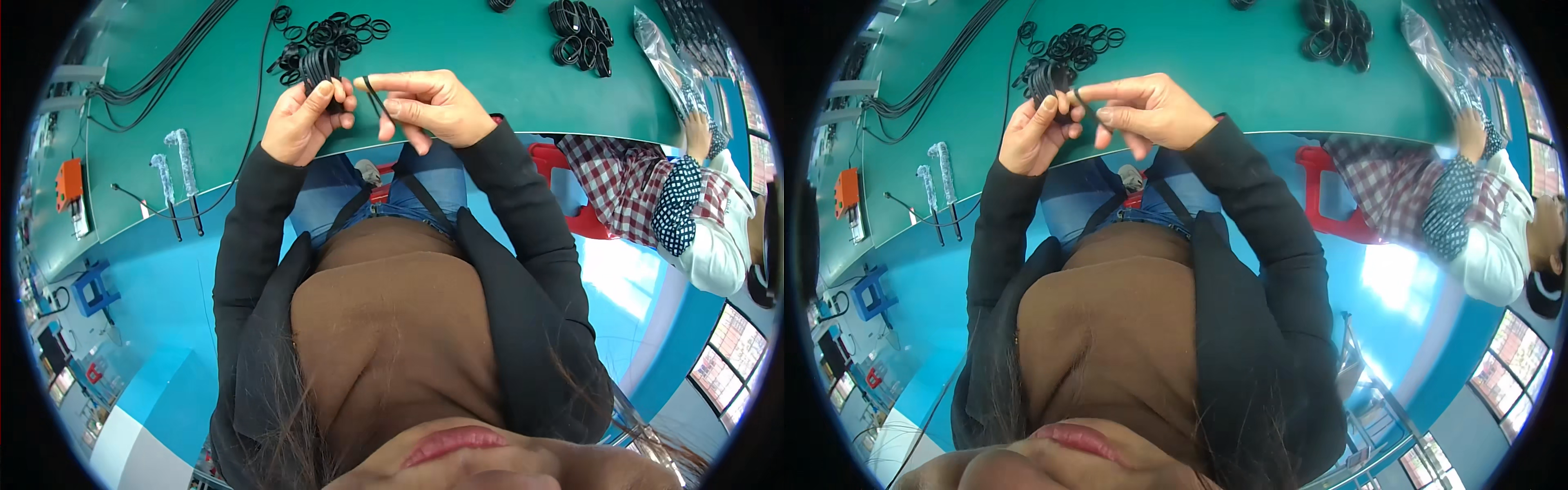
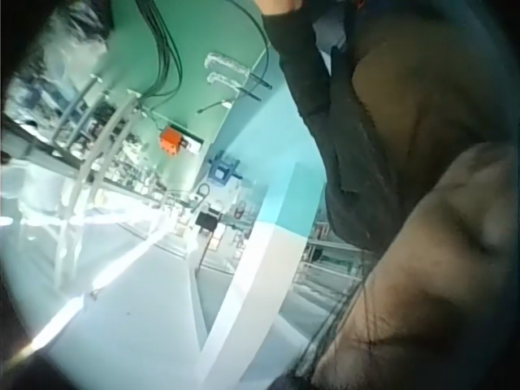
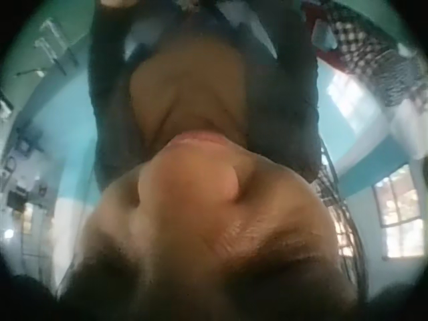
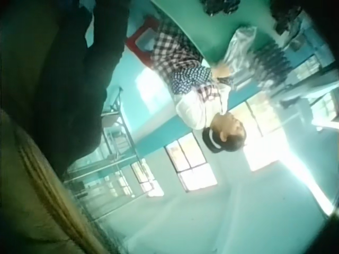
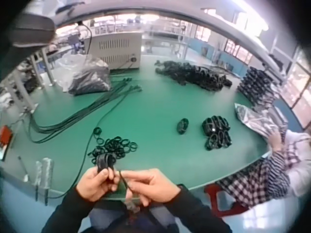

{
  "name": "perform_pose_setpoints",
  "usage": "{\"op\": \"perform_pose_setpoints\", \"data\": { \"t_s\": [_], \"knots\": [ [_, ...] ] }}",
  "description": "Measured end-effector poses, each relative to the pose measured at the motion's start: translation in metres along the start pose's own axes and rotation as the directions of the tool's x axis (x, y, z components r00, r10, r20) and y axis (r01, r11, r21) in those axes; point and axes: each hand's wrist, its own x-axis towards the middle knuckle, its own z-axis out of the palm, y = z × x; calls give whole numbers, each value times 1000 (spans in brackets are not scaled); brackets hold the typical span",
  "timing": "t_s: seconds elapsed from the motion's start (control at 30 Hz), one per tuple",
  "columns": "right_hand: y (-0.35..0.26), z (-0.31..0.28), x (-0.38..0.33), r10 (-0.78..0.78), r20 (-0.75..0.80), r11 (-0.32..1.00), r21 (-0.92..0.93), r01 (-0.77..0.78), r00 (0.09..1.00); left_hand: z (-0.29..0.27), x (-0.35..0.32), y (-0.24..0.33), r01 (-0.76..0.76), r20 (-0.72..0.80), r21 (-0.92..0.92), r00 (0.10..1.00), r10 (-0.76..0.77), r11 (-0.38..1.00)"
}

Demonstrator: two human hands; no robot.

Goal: The person winds cables into coils by hand and secures each bundle with a rubber band.

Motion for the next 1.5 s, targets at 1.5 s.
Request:
{"op": "perform_pose_setpoints", "data": {
  "t_s": [1.5],
  "knots": [
    [-5,5,47,-293,-107,780,-602,172,950,22,-17,-6,11,34,473,999,-30,881]
  ]
}}
